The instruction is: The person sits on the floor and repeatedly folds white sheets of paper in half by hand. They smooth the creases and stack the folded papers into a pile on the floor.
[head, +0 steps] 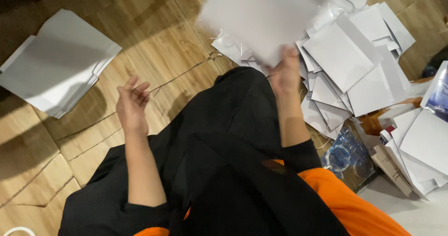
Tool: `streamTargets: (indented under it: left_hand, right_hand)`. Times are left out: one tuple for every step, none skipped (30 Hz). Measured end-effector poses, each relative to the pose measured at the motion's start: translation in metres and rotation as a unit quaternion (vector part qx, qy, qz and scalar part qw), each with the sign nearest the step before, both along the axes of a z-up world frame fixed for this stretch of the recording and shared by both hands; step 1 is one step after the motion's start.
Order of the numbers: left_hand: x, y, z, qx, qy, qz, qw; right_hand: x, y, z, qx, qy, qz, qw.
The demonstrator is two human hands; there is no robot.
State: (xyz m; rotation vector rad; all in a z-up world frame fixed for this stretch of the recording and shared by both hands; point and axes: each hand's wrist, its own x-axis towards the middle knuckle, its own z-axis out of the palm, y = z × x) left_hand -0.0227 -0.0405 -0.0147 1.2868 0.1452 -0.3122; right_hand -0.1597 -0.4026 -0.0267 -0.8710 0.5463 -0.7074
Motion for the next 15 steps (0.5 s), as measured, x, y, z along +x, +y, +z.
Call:
streamTargets:
  left_hand:
    - [0.001, 0.006, -0.003, 0.021, 0.016, 0.005, 1.0]
    - [0.003, 0.012, -0.005, 0.042, 0.032, 0.007, 0.999]
    - [0.005, 0.02, -0.024, 0.042, 0.032, 0.002, 0.999]
    - [0.007, 0.029, -0.043, 0.063, 0.045, 0.012, 0.997]
    - [0.01, 0.038, -0.063, 0.083, 0.057, 0.021, 0.995]
    - [0.013, 0.047, -0.079, 0.084, 0.06, 0.02, 0.994]
    - [0.015, 0.057, -0.095, 0.121, 0.047, 0.015, 0.991]
    - [0.018, 0.068, -0.111, 0.157, 0.034, 0.014, 0.987]
    - [0.024, 0.072, -0.113, 0.157, 0.037, 0.017, 0.987]
    - [0.03, 0.079, -0.114, 0.208, 0.01, 0.035, 0.977]
    - [0.036, 0.088, -0.116, 0.26, -0.017, 0.052, 0.964]
    - [0.054, 0.098, -0.139, 0.262, -0.014, 0.067, 0.963]
    - [0.074, 0.114, -0.161, 0.307, -0.132, 0.05, 0.941]
    - [0.088, 0.147, -0.18, 0.356, -0.244, 0.044, 0.901]
    - [0.101, 0.148, -0.19, 0.369, -0.235, 0.072, 0.897]
  right_hand:
    - [-0.009, -0.016, -0.001, 0.019, 0.006, -0.035, 0.999]
    - [-0.019, -0.031, -0.002, 0.037, 0.012, -0.073, 0.997]
    - [-0.018, -0.013, 0.007, 0.037, 0.013, -0.078, 0.996]
    - [-0.015, 0.005, 0.016, 0.034, 0.058, -0.042, 0.997]
    - [-0.01, 0.023, 0.025, 0.031, 0.103, -0.006, 0.994]
    - [-0.004, 0.043, 0.004, 0.032, 0.106, -0.007, 0.994]
    - [0.002, 0.063, -0.016, -0.043, 0.127, 0.043, 0.99]
    - [0.011, 0.083, -0.037, -0.118, 0.145, 0.098, 0.977]
    - [0.017, 0.107, -0.051, -0.118, 0.147, 0.102, 0.977]
    - [0.025, 0.132, -0.065, -0.194, 0.154, 0.177, 0.952]
    - [0.032, 0.159, -0.079, -0.268, 0.159, 0.251, 0.916]
    - [0.033, 0.169, -0.078, -0.269, 0.153, 0.266, 0.913]
    - [0.034, 0.182, -0.076, -0.398, 0.177, 0.361, 0.824]
    - [0.039, 0.204, -0.073, -0.516, 0.18, 0.454, 0.704]
    - [0.033, 0.207, -0.069, -0.519, 0.159, 0.476, 0.692]
